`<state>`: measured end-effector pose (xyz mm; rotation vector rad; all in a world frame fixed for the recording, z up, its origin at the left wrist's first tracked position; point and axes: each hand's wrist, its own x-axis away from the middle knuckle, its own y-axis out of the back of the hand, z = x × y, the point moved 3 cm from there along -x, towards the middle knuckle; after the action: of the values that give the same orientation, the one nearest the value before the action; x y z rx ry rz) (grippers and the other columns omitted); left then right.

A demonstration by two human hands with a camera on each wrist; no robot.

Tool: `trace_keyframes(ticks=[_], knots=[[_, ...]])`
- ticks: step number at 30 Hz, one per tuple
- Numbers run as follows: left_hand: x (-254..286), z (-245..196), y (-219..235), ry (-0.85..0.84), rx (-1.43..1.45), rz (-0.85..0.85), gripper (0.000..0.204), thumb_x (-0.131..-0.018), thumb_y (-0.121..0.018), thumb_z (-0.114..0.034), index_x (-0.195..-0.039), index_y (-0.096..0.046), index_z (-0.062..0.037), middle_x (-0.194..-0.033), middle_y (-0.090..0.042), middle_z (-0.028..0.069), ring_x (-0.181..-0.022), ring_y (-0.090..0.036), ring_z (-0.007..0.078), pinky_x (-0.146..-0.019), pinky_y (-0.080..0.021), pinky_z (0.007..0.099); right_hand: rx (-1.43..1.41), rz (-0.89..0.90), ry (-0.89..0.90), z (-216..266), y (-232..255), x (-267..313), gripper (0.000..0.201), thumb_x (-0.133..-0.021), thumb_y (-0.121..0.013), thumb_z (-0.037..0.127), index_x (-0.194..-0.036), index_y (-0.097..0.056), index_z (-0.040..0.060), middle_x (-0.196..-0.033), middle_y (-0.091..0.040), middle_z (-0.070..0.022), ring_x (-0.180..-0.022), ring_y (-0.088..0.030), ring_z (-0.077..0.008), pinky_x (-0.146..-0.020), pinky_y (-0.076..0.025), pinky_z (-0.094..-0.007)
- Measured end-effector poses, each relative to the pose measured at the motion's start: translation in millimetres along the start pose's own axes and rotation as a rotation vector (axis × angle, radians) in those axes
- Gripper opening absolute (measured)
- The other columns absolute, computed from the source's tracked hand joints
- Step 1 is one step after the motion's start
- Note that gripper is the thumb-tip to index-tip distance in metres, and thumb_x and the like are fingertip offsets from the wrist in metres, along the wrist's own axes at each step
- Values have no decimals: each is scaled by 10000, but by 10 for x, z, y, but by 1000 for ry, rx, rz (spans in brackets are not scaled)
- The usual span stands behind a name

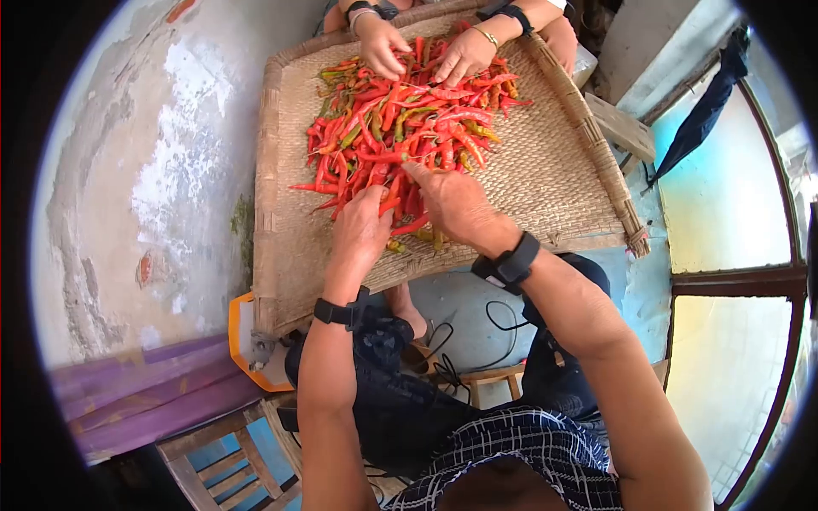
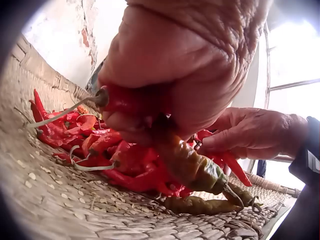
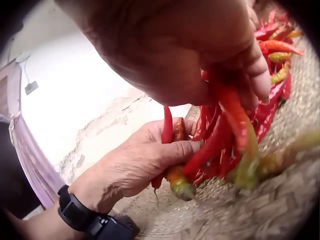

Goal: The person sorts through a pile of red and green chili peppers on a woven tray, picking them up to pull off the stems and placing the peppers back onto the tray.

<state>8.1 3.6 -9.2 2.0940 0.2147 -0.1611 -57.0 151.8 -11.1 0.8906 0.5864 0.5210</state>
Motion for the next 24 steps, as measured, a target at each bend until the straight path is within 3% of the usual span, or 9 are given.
trace_keyframes(ticks=[5, 8, 10, 15, 18, 20, 22, 23, 24], knots=[[-9, 31, -22, -13, -38, 19, 280, -766, -658, -41, -1015, -540, 6, -940, -608, 210, -876, -601, 398, -721, -487, 444, 116, -92, -91, -208, 332, -13, 429, -852, -541, 96, -1265, -432, 60, -710, -612, -205, -627, -614, -390, -556, -489, -456], [0, 11, -13, 0, -70, 32, 303, -758, -669, -46, -1026, -530, -15, -937, -605, 190, -862, -608, 385, -705, -501, 454, -6, -226, -86, -282, 537, -12, 426, -871, -555, 106, -1267, -408, 55, -675, -591, -176, -570, -606, -335, -530, -471, -433], [5, -16, 11, 26, -96, 47, 308, -755, -672, -49, -1025, -527, -15, -934, -606, 186, -861, -610, 380, -702, -504, 451, -293, -159, -149, -280, 638, -30, 396, -840, -590, 76, -1207, -447, 45, -705, -581, -227, -650, -600, -402, -574, -476, -452], [5, -52, 29, 15, -92, 36, 284, -756, -649, -5, -999, -503, 10, -933, -599, 215, -864, -589, 410, -700, -485, 454, -435, 120, -186, -472, 653, -218, 455, -858, -620, 84, -1273, -439, 43, -681, -580, -90, -642, -600, -178, -589, -490, -347], [10, -45, 14, 20, -109, 71, 280, -753, -643, 1, -994, -501, 4, -932, -599, 210, -863, -591, 406, -701, -491, 458, -1124, -506, -224, -618, 753, -403, 427, -878, -632, 116, -1265, -479, 19, -886, -651, -74, -776, -613, -118, -631, -525, -279], [2, -29, 3, 21, -118, 71, 275, -752, -641, 2, -989, -502, 3, -935, -598, 210, -861, -592, 407, -695, -492, 459, -1028, -563, -270, -697, 746, -391, 415, -847, -651, 88, -1230, -510, 12, -1003, -646, -138, -838, -631, -152, -674, -530, -295], [-1, -19, -12, 18, -127, 76, 270, -751, -638, 3, -985, -503, 3, -937, -597, 211, -859, -594, 408, -690, -493, 460, -204, -317, -177, -643, 683, -362, 453, -803, -655, 42, -1231, -510, 12, -1063, -619, -187, -902, -635, -253, -754, -526, -339], [-8, -17, -20, 18, -133, 83, 268, -749, -642, -1, -980, -506, 1, -937, -598, 210, -848, -596, 410, -685, -494, 462, -72, -379, 138, -603, 561, -353, 500, -747, -644, 0, -1230, -516, 18, -1077, -605, -202, -939, -605, -342, -827, -503, -385], [-14, -17, -26, 19, -139, 90, 267, -746, -645, -6, -975, -508, -2, -937, -599, 209, -836, -599, 411, -679, -496, 463, -104, -287, 148, -405, 553, -347, 495, -746, -602, -16, -1231, -521, 32, -1078, -610, -195, -970, -585, -368, -854, -487, -414]])
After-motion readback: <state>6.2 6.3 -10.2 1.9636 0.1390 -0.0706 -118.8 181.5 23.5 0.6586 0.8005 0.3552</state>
